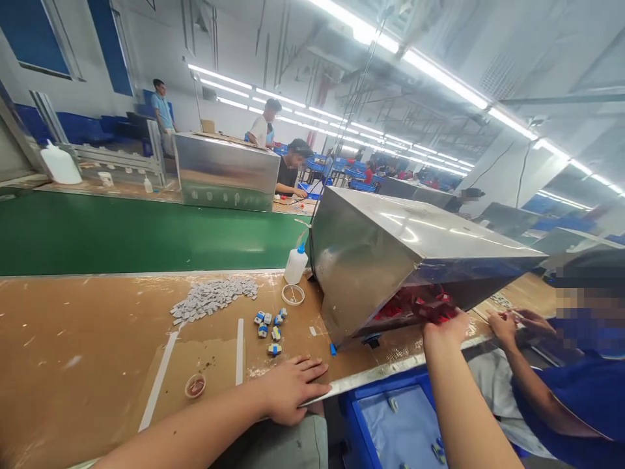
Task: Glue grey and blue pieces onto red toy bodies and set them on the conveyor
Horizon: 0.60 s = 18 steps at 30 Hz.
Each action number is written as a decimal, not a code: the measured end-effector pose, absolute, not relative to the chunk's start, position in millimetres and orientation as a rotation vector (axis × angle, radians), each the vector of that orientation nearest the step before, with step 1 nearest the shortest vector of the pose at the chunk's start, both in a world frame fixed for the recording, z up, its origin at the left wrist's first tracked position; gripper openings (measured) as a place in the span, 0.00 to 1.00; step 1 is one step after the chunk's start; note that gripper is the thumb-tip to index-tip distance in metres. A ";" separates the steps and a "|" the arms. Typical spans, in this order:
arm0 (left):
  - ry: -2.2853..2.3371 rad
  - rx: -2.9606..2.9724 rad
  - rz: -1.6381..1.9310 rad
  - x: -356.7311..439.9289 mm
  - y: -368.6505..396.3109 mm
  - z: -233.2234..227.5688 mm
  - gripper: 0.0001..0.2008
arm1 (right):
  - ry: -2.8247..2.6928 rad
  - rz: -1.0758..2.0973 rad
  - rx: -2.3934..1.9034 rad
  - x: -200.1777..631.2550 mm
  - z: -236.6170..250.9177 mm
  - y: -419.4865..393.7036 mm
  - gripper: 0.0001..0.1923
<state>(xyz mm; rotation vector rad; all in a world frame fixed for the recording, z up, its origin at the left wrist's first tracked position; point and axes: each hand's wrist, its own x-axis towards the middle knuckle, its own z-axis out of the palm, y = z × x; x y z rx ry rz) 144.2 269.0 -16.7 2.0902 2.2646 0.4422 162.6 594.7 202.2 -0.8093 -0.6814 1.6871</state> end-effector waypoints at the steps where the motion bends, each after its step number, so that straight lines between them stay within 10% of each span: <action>1: 2.292 2.142 0.429 145.2 269.3 -13.9 0.31 | -0.635 1.712 -0.833 175.3 194.8 593.0 0.14; 4: 2.280 2.448 0.409 157.3 266.9 1.3 0.21 | -0.586 1.753 -0.836 215.0 164.6 569.4 0.23; 10: 2.162 2.996 0.829 194.9 216.6 56.9 0.15 | -0.793 2.151 -0.529 250.2 122.9 457.9 0.06; 18: 2.955 1.700 2.134 108.6 53.6 103.5 0.12 | -1.541 2.503 0.115 118.9 131.4 292.6 0.16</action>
